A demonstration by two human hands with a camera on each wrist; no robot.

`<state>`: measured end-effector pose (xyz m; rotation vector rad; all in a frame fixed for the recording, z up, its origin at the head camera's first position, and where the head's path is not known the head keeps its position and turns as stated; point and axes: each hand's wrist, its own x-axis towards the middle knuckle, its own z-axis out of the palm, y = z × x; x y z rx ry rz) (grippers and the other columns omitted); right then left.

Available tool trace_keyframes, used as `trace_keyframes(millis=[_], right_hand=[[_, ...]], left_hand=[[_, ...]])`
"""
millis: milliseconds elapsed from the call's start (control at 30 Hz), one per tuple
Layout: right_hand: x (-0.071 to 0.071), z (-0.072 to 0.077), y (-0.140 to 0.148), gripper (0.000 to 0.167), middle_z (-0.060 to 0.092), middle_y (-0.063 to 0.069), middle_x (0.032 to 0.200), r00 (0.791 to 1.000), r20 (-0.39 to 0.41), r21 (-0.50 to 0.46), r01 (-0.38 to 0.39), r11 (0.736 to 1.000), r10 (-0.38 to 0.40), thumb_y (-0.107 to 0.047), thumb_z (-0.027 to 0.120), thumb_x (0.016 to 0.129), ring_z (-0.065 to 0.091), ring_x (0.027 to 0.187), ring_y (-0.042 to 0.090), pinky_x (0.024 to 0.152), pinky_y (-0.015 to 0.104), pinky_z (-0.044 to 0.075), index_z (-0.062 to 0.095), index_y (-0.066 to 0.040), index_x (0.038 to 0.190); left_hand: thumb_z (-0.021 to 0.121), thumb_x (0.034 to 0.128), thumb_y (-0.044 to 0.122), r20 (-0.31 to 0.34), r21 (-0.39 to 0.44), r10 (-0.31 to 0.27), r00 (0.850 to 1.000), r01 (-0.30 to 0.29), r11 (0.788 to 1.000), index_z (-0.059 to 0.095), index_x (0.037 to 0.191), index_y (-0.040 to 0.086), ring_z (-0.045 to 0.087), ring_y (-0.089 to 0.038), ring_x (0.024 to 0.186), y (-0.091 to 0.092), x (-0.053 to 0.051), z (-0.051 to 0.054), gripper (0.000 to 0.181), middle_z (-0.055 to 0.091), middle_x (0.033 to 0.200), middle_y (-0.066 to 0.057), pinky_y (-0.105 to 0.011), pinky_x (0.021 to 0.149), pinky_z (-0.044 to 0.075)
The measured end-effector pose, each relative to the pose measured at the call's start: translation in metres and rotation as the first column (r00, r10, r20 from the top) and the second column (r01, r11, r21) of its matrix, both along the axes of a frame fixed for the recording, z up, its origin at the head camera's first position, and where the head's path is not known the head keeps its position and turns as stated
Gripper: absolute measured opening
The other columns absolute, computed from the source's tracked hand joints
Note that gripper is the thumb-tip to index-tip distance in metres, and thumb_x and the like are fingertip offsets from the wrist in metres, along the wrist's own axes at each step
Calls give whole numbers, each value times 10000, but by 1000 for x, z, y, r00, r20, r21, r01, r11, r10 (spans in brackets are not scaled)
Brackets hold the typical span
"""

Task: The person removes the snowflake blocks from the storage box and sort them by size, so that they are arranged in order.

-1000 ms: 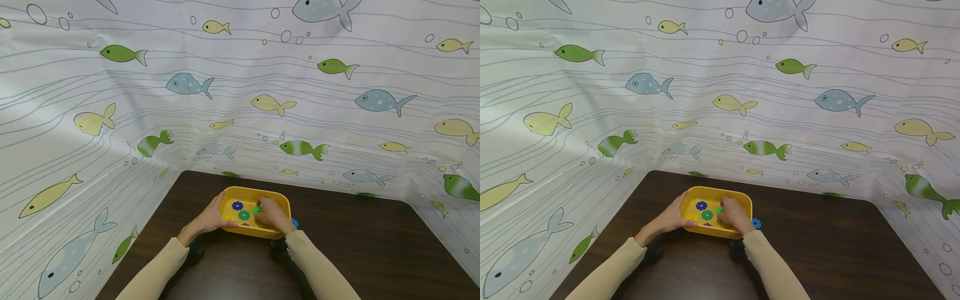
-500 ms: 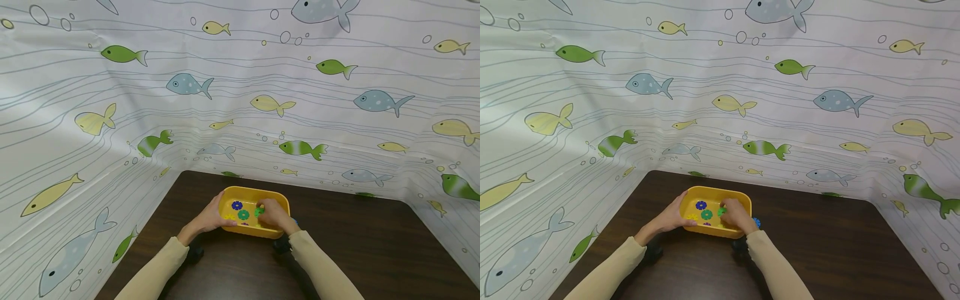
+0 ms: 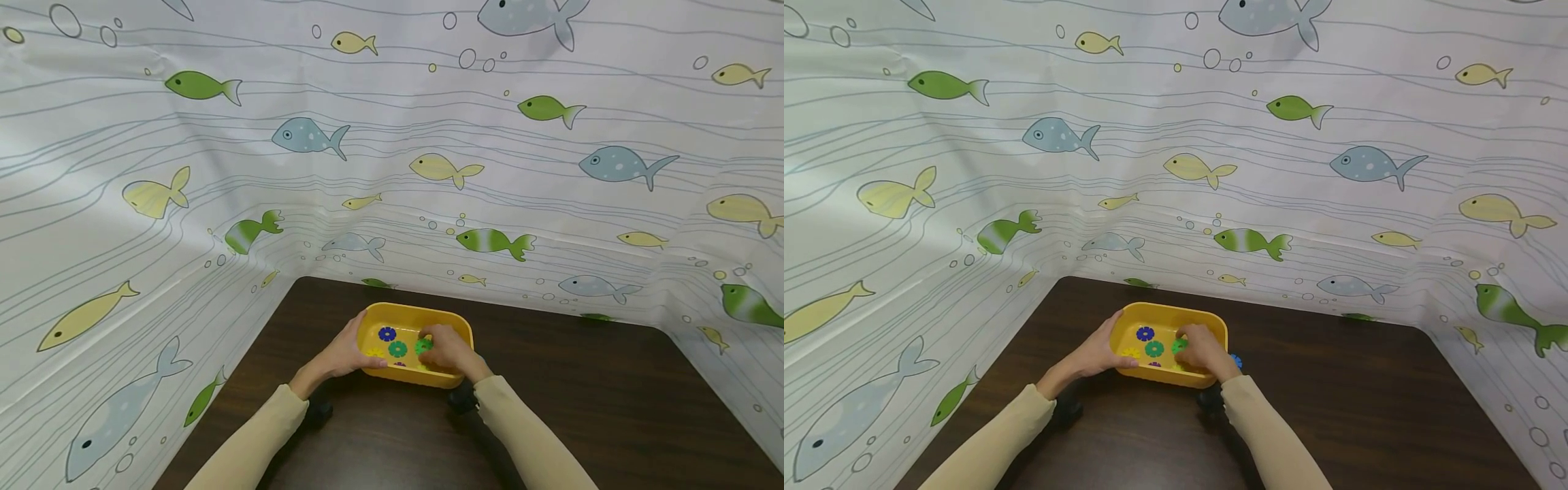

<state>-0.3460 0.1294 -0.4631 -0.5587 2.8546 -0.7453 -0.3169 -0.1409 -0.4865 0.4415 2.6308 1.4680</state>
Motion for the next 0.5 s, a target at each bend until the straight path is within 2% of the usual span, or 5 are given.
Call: trace_keyframes(millis=[233, 333, 433, 500], right_hand=[[2, 2, 0, 440, 769, 125, 1124, 1000, -6, 11, 1, 1000, 0, -85, 892, 840, 610, 897, 218, 950, 446, 620, 766, 16, 1249], [2, 2, -1, 436, 764, 124, 1110, 1000, -8, 15, 9, 1000, -9, -87, 888, 843, 616, 894, 212, 941, 427, 627, 762, 36, 1242], [2, 2, -2, 386, 741, 95, 1007, 1000, -13, 15, 16, 1000, -16, -101, 892, 844, 612, 843, 196, 843, 359, 615, 769, 39, 1183], [2, 2, -3, 328, 705, 71, 915, 1000, -13, 6, 22, 1000, -22, -111, 897, 847, 599, 797, 186, 759, 307, 566, 775, 24, 1120]], left_hand=[[956, 798, 380, -9, -16, -9, 1000, 9, 1000, 166, 1744, 117, 584, -240, 1170, -1, -1, -1, 1260, 447, 1563, -221, -364, 1038, 577], [955, 801, 387, -6, -20, -3, 1000, 3, 1000, 158, 1746, 111, 587, -245, 1165, -1, -2, -1, 1266, 443, 1573, -225, -365, 1040, 568], [958, 798, 388, -10, -24, -1, 1000, 1, 1000, 159, 1745, 104, 590, -246, 1165, -1, -2, -1, 1271, 443, 1575, -229, -383, 1051, 578], [959, 799, 389, -12, -25, 2, 1000, -2, 1000, 166, 1742, 101, 595, -250, 1165, -1, -1, -1, 1266, 449, 1568, -230, -389, 1053, 588]])
